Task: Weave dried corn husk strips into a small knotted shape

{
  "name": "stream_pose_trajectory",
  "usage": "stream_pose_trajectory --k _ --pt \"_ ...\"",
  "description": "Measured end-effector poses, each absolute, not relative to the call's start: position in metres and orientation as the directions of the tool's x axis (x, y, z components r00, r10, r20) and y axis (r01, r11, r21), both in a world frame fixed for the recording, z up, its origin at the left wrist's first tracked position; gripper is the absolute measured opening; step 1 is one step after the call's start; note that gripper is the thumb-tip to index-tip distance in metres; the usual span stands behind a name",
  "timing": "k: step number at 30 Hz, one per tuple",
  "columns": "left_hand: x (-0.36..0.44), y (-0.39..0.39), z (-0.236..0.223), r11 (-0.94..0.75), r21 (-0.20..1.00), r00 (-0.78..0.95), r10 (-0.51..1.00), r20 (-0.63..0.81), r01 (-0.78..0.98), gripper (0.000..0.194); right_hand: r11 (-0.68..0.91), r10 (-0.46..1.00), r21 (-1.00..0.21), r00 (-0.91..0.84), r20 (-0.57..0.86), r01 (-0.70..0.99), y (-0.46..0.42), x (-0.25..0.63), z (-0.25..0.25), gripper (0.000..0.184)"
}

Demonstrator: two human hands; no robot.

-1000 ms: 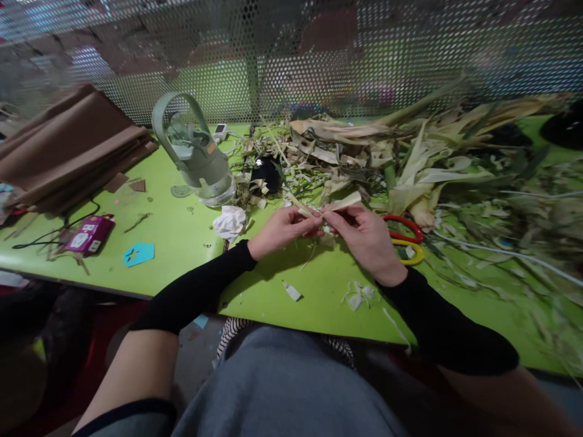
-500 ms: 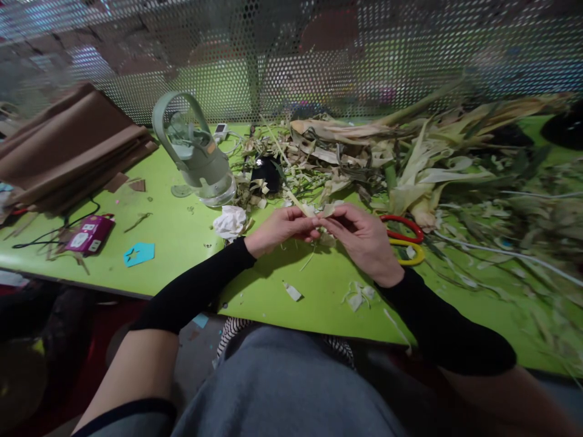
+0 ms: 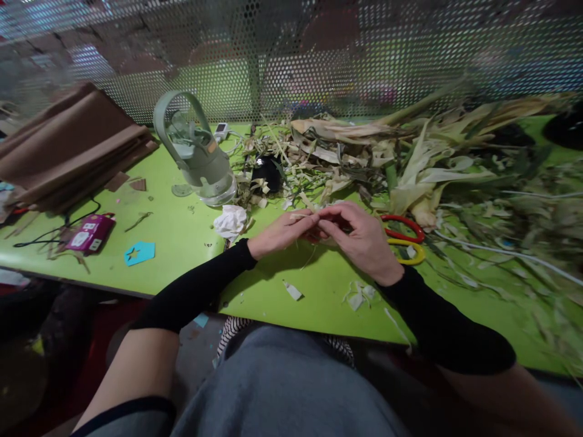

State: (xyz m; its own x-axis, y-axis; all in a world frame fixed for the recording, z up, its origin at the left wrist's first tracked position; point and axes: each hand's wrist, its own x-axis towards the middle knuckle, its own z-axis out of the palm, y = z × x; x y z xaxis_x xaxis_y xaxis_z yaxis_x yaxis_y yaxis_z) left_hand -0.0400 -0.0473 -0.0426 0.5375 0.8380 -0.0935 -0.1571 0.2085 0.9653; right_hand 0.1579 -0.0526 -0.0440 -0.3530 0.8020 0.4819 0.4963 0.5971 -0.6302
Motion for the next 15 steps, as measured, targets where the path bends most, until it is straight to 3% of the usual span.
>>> stream_pose_trajectory --k 6,11,15 --pt "-0.0399 -0.0469 -0.048 0.144 0.986 0.56 0.825 -0.071 -0.088 0.028 0.528 0.849 -0.632 -0.318 0.423 0.568 -0.0509 0.1588 -0.0452 0.014" --pt "-0.0412 -0.0478 -0.0464 0.112 0.993 0.565 0.822 -0.071 -0.039 0.035 0.438 0.899 -0.762 -0.239 0.367 0.477 -0.0494 0.159 -0.0462 0.015" --pt "-0.0402 -0.0475 -0.0465 0.116 0.993 0.568 0.819 -0.085 -0.018 0.031 0.397 0.917 -0.786 -0.183 0.354 0.474 -0.0512 0.158 -0.0454 0.011"
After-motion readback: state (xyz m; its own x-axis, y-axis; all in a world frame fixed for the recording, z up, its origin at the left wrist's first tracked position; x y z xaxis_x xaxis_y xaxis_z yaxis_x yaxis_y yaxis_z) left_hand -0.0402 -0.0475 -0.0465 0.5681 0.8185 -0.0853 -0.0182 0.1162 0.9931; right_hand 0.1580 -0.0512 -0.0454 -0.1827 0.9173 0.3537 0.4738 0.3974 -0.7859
